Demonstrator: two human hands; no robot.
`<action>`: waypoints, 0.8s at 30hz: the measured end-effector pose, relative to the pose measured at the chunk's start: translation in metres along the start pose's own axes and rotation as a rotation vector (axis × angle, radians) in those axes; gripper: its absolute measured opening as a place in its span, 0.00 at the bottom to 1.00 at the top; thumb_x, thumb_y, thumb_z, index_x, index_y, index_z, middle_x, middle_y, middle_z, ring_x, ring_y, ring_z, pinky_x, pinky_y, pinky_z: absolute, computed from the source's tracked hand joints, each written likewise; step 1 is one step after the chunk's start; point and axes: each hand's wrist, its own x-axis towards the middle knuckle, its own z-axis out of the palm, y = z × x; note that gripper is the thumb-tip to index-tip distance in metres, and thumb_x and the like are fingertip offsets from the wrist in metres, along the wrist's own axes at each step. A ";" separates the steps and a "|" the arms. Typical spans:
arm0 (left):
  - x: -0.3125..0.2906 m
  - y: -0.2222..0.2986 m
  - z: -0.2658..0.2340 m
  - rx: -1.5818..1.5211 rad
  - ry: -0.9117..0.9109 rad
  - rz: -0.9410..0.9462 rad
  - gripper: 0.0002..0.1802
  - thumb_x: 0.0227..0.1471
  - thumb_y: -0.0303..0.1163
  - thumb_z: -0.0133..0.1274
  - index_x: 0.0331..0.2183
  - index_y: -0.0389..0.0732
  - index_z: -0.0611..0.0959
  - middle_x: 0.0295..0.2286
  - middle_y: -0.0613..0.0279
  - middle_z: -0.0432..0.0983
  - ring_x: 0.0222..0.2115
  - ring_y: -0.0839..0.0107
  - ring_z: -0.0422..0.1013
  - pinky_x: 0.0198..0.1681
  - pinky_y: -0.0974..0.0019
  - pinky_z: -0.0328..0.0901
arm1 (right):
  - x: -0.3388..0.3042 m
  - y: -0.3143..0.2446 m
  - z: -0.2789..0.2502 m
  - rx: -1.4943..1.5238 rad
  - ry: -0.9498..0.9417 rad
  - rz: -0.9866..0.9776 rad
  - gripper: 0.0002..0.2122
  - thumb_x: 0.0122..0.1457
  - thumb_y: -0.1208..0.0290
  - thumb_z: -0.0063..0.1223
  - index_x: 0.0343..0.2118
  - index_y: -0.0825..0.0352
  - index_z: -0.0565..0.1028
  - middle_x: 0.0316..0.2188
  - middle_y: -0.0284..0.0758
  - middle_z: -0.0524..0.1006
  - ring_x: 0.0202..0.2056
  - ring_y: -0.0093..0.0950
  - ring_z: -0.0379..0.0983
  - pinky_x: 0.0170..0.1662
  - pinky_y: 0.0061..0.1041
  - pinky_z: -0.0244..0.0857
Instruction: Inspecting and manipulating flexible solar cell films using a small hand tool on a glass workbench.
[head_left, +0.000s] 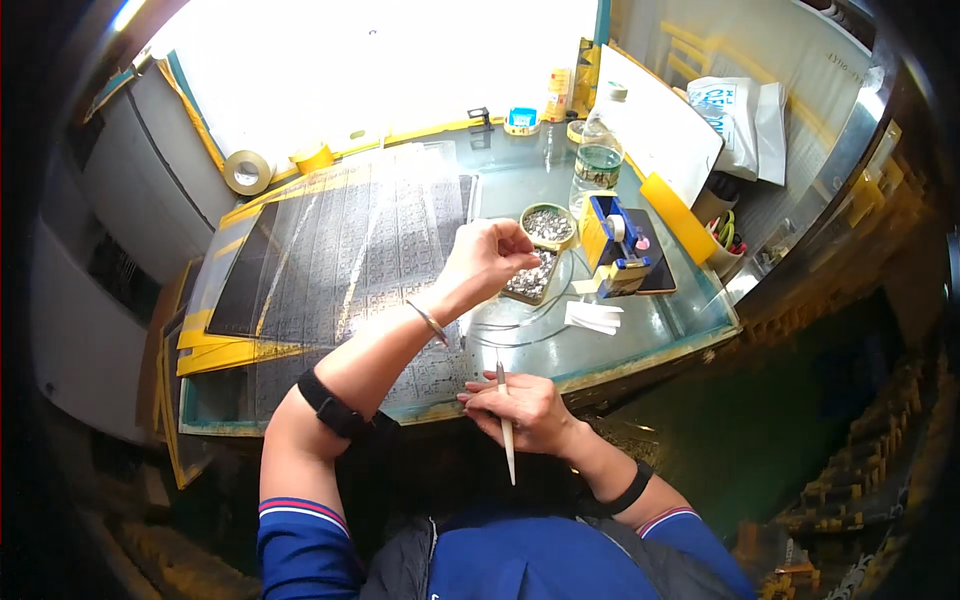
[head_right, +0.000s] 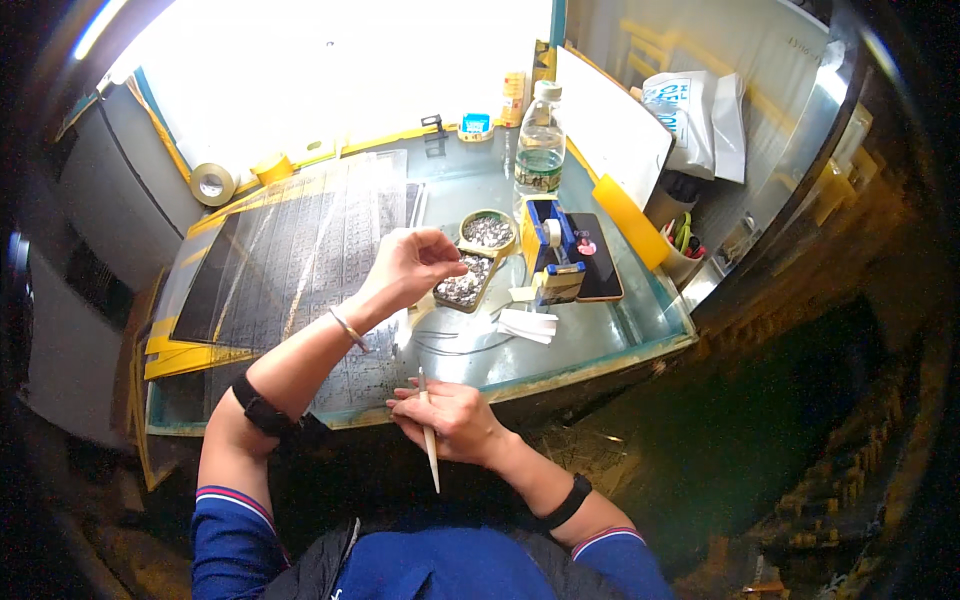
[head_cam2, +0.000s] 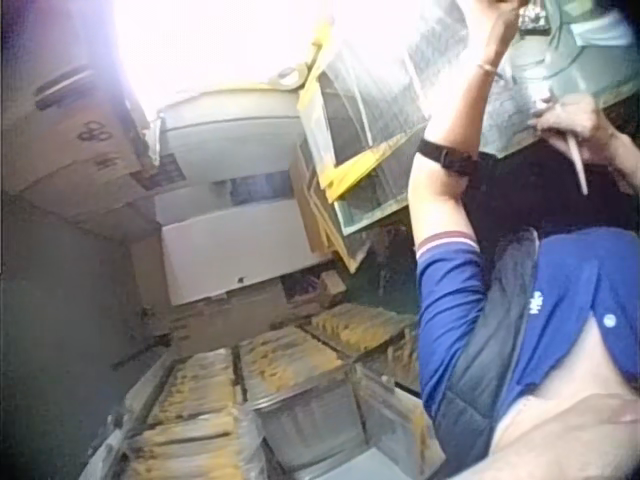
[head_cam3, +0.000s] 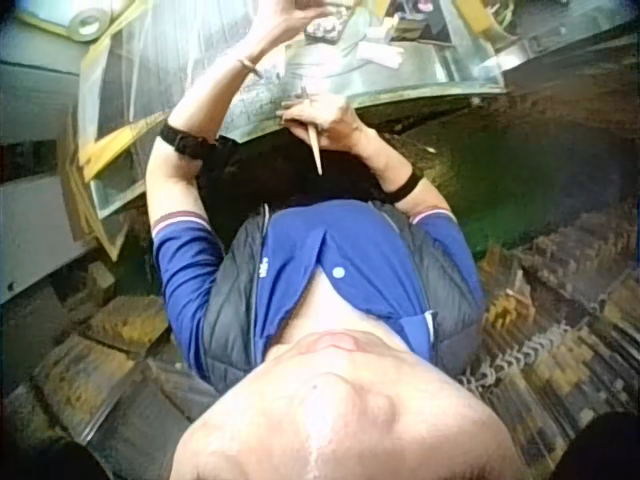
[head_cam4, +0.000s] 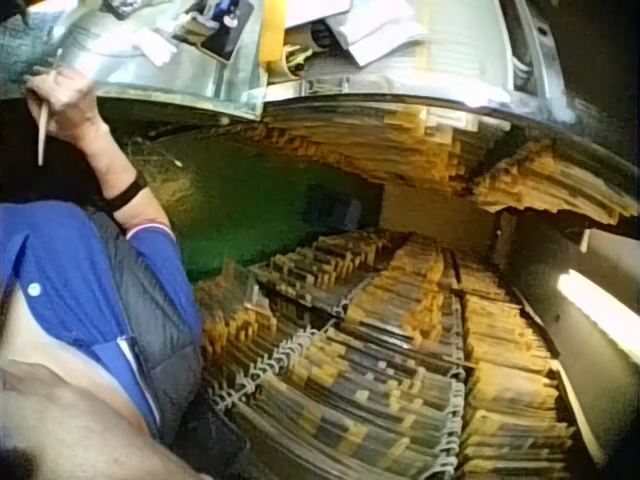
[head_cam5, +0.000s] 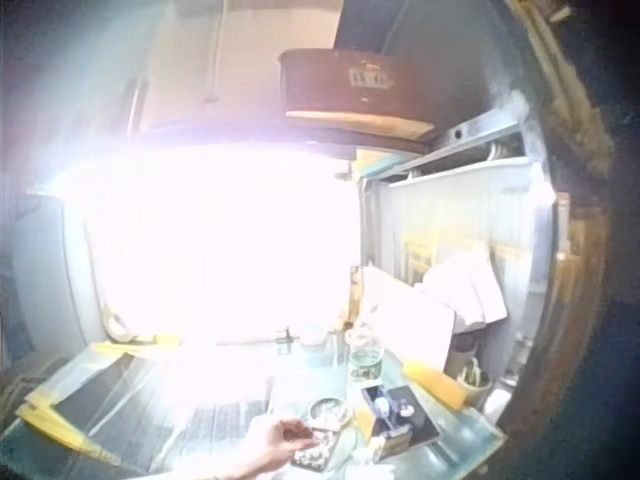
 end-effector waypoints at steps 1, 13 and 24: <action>0.002 -0.002 0.003 -0.013 -0.017 -0.001 0.07 0.43 0.25 0.62 0.29 0.34 0.83 0.24 0.59 0.80 0.26 0.80 0.75 0.32 0.75 0.69 | -0.001 0.000 0.000 0.000 -0.003 0.014 0.08 0.47 0.77 0.61 0.31 0.64 0.75 0.32 0.32 0.81 0.38 0.30 0.79 0.45 0.34 0.71; -0.081 0.017 -0.030 0.156 -0.007 0.187 0.12 0.54 0.25 0.51 0.42 0.35 0.77 0.35 0.53 0.79 0.35 0.69 0.77 0.37 0.67 0.70 | -0.003 -0.003 -0.011 0.307 0.098 0.109 0.10 0.54 0.73 0.57 0.39 0.67 0.74 0.37 0.39 0.79 0.38 0.36 0.77 0.48 0.34 0.69; -0.222 -0.009 -0.017 0.569 0.180 0.232 0.30 0.39 0.33 0.65 0.46 0.35 0.75 0.44 0.52 0.71 0.47 0.54 0.67 0.54 0.51 0.60 | -0.005 -0.011 -0.030 0.019 0.138 0.260 0.09 0.47 0.81 0.54 0.32 0.65 0.79 0.26 0.36 0.77 0.32 0.34 0.73 0.51 0.41 0.64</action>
